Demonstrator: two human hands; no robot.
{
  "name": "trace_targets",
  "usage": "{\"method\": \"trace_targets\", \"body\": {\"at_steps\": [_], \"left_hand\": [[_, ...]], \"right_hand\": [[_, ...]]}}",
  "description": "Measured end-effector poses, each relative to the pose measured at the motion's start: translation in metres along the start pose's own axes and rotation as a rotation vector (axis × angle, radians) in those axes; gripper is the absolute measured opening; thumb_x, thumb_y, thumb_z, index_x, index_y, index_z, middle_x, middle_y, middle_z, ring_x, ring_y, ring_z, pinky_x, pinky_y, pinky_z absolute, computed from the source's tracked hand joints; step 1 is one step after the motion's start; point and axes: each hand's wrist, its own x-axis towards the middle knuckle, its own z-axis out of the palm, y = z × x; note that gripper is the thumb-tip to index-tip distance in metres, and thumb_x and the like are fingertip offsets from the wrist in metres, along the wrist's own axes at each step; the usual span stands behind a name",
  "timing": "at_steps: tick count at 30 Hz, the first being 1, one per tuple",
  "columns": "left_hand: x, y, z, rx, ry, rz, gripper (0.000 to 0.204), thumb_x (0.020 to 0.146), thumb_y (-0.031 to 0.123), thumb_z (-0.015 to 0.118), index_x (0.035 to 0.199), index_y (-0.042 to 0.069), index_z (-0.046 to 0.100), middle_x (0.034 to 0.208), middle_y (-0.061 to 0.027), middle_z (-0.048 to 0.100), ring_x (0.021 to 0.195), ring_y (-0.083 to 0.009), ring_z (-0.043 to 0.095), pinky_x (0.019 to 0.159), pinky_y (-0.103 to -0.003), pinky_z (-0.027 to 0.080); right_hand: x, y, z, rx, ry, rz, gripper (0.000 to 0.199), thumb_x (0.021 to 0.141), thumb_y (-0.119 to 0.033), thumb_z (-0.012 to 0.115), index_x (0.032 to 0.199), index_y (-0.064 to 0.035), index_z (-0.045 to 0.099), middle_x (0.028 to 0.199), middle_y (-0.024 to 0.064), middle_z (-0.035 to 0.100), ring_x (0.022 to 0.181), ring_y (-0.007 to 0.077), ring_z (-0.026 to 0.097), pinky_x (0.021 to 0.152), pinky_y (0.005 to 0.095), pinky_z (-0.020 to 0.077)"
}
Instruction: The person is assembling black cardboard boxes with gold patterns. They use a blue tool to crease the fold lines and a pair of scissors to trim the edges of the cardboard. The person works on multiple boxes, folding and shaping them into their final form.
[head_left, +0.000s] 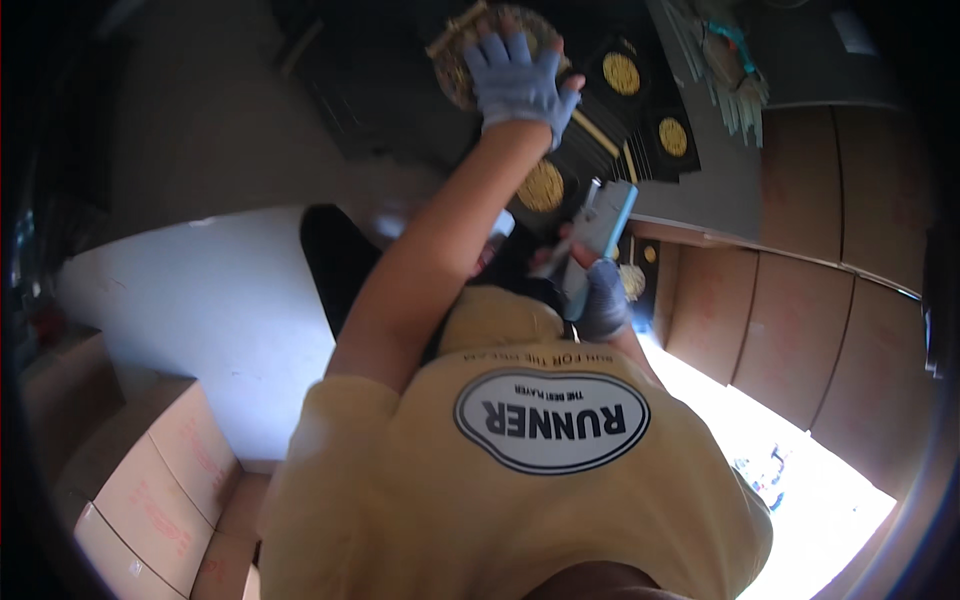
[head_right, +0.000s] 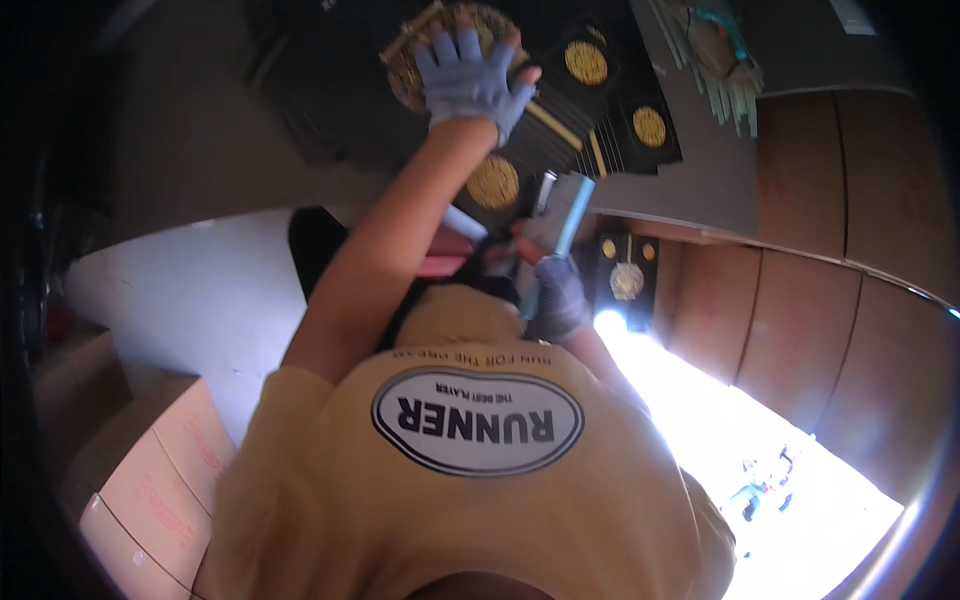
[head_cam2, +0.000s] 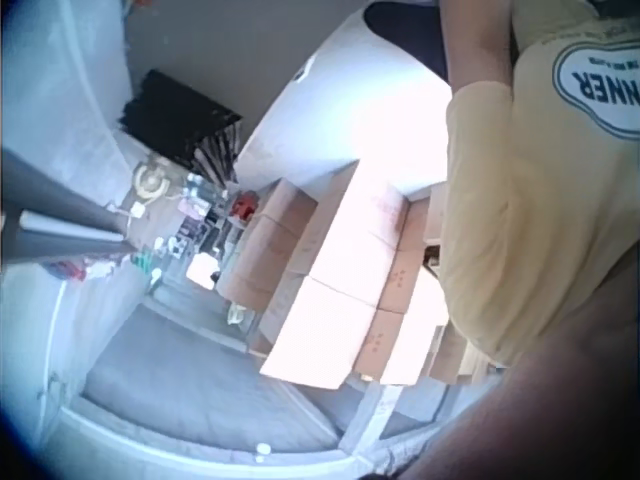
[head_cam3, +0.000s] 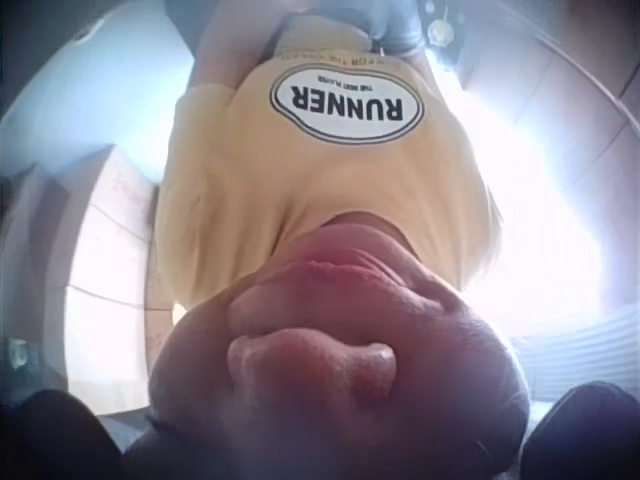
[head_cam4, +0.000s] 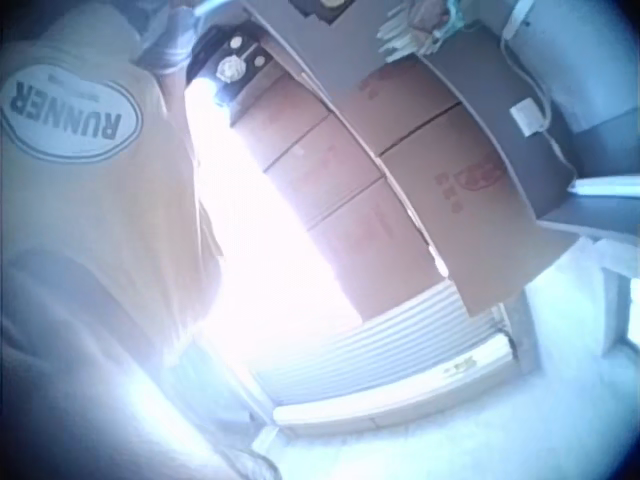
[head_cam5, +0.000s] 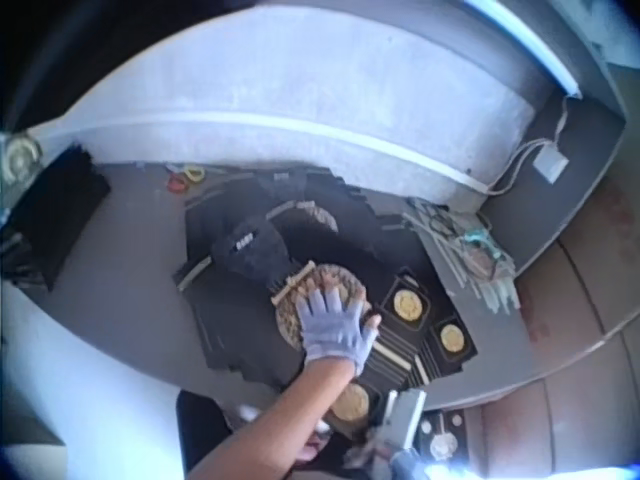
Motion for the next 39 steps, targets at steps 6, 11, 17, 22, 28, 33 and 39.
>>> {"method": "trace_targets", "body": {"at_steps": [6, 11, 17, 22, 28, 33, 39], "left_hand": [[0.017, -0.047, -0.068, 0.095, -0.560, 0.543, 0.047, 0.086, 0.047, 0.049, 0.129, 0.031, 0.045, 0.140, -0.0123, 0.033, 0.128, -0.0345, 0.030, 0.103, -0.046, 0.028], [0.022, -0.067, -0.025, -0.097, -0.031, 1.067, 0.048, 0.083, 0.048, 0.052, 0.128, 0.032, 0.046, 0.141, -0.0046, 0.034, 0.129, -0.0292, 0.031, 0.103, -0.051, 0.027], [0.020, -0.069, -0.001, 0.129, -0.024, 0.459, 0.057, 0.083, 0.062, 0.040, 0.130, 0.030, 0.043, 0.142, -0.0077, 0.034, 0.131, -0.0345, 0.028, 0.103, -0.059, 0.019], [0.016, -0.048, -0.004, 0.220, -0.104, 0.347, 0.081, 0.074, 0.075, 0.042, 0.134, 0.021, 0.037, 0.143, -0.0164, 0.029, 0.132, -0.0360, 0.026, 0.104, -0.057, 0.017], [0.016, -0.038, 0.007, 0.196, -0.047, 0.351, 0.085, 0.073, 0.077, 0.039, 0.134, 0.018, 0.036, 0.144, -0.0220, 0.023, 0.136, -0.0354, 0.016, 0.105, -0.054, 0.013], [0.014, -0.036, 0.003, 0.340, -0.049, 0.380, 0.087, 0.074, 0.078, 0.035, 0.138, 0.020, 0.032, 0.143, -0.0220, 0.026, 0.134, -0.0345, 0.023, 0.105, -0.049, 0.017], [0.014, -0.033, 0.001, 0.346, -0.060, 0.367, 0.088, 0.074, 0.079, 0.034, 0.138, 0.020, 0.032, 0.144, -0.0205, 0.025, 0.134, -0.0339, 0.021, 0.105, -0.048, 0.017]], "right_hand": [[0.038, -0.142, -0.073, -0.126, 0.048, -0.451, 0.031, 0.082, -0.024, 0.061, 0.107, -0.0084, 0.050, 0.092, 0.0093, 0.057, 0.082, 0.0236, 0.061, 0.068, 0.0379, 0.0536], [0.080, -0.203, -0.036, -0.053, 0.082, -0.595, 0.033, 0.082, -0.014, 0.059, 0.109, 0.0022, 0.048, 0.113, 0.0204, 0.055, 0.109, 0.0306, 0.055, 0.085, 0.0355, 0.0482], [0.016, -0.120, -0.035, -0.771, 0.236, -0.656, 0.030, 0.074, -0.007, 0.064, 0.101, -0.0014, 0.054, 0.084, 0.0041, 0.059, 0.076, 0.0129, 0.055, 0.068, 0.0250, 0.0450], [0.001, -0.053, -0.096, -0.360, 0.213, -0.277, 0.035, 0.070, 0.000, 0.062, 0.104, 0.0020, 0.052, 0.083, 0.0076, 0.056, 0.076, 0.0162, 0.057, 0.068, 0.0284, 0.0478], [0.018, -0.041, -0.083, -0.491, 0.157, -0.226, 0.032, 0.071, -0.006, 0.067, 0.100, -0.0015, 0.055, 0.085, 0.0074, 0.059, 0.076, 0.0163, 0.058, 0.068, 0.0275, 0.0491], [0.020, -0.038, -0.058, -0.908, 0.104, -0.136, 0.031, 0.077, -0.016, 0.067, 0.102, -0.0026, 0.055, 0.087, 0.0026, 0.057, 0.077, 0.0112, 0.055, 0.069, 0.0255, 0.0458], [0.021, -0.042, -0.089, -0.460, 0.195, -0.368, 0.024, 0.075, -0.007, 0.067, 0.096, -0.0034, 0.057, 0.081, 0.0051, 0.059, 0.074, 0.0143, 0.058, 0.066, 0.0250, 0.0478]]}}
